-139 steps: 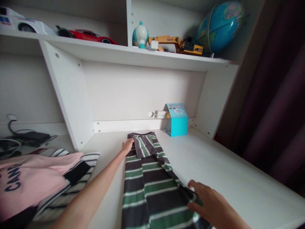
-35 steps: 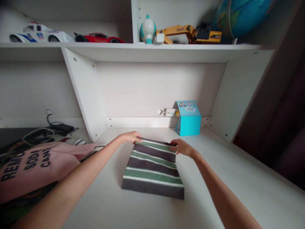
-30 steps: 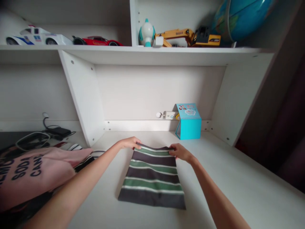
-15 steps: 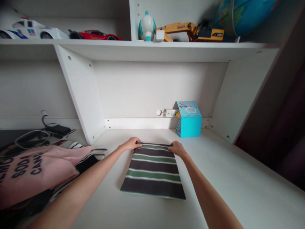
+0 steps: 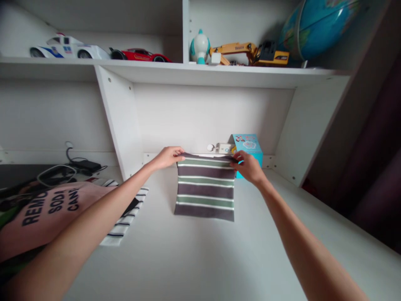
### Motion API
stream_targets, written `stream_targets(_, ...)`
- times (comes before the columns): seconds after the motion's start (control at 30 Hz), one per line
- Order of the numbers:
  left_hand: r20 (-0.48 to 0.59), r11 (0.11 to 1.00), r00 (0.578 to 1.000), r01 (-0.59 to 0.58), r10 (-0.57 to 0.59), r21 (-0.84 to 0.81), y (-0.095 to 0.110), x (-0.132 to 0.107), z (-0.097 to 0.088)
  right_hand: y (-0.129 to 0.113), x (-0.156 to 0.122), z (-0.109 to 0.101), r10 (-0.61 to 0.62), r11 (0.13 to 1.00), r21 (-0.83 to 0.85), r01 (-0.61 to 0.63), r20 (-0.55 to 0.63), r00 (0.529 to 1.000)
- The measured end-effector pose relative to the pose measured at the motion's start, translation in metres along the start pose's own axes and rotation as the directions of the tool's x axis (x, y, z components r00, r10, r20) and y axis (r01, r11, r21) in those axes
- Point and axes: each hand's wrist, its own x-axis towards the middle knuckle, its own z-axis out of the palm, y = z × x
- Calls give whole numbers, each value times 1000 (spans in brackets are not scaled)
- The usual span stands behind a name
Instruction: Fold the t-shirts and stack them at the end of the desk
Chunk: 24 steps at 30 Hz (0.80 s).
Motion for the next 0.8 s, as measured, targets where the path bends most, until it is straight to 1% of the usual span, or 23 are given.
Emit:
stream_targets(0.03,-51,999,998,-47,47,-1,15,-6,-9,-11,-8,-11,-25,999,20,25,-27,999)
stream_targets(0.07,-80,996,993,-91,91,8,29,-14,-16,-20,-20,-21,-47,998,36,49,-48,998)
stream_targets(0.1,-84,991,988,-132,133,23,42,-26,-20,-27,-35,-28,-68,996,48,71,-74,995)
stream_targets(0.17,-32,980,981,-186,189,76,62,-58,-21,-34,-74,-35,-94,995,35,99,-109,990)
stream_targets(0.2,23,975,980,-199,197,104,67,-76,-18,-34,-95,-36,-99,995,4,100,-76,992)
stream_targets(0.23,99,970,976,-205,193,127,69,-94,-13,-32,-117,-36,-94,995,-40,95,7,996)
stream_targets(0.27,190,968,965,-207,179,144,69,-113,-6,-29,-137,-35,-78,993,-82,89,134,988)
stream_targets(0.3,291,966,944,-206,154,154,66,-130,1,-25,-155,-34,-57,990,-110,92,287,956)
stream_targets(0.33,389,967,913,-200,125,159,63,-146,7,-22,-168,-33,-33,989,-118,94,439,898)
stream_targets(0.37,471,967,877,-194,96,164,59,-160,14,-19,-177,-32,-11,990,-111,86,551,834)
stream_targets(0.4,527,966,847,-191,73,172,57,-171,20,-16,-181,-30,3,992,-100,72,609,793)
stream_targets(0.43,558,964,828,-192,58,183,56,-180,25,-14,-180,-26,9,994,-91,61,620,784)
stream_targets(0.47,569,961,821,-198,54,194,58,-186,30,-11,-174,-21,5,994,-90,61,597,802)
stream_targets(0.53,557,951,826,-233,83,204,67,-193,41,-4,-153,-3,-48,988,-100,117,518,854)
stream_targets(0.57,549,947,829,-252,105,200,74,-194,47,1,-140,9,-95,980,-105,169,497,863)
stream_targets(0.63,547,942,826,-280,139,183,89,-194,62,13,-116,35,-177,957,-111,267,505,845)
stream_targets(0.7,557,939,816,-296,152,176,101,-193,77,24,-100,56,-202,942,-125,311,530,824)
stream_targets(0.73,555,937,818,-297,151,183,105,-193,84,30,-96,63,-195,939,-141,314,533,823)
stream_targets(0.8,536,936,833,-288,140,203,105,-189,95,38,-97,69,-170,932,-194,307,515,840)
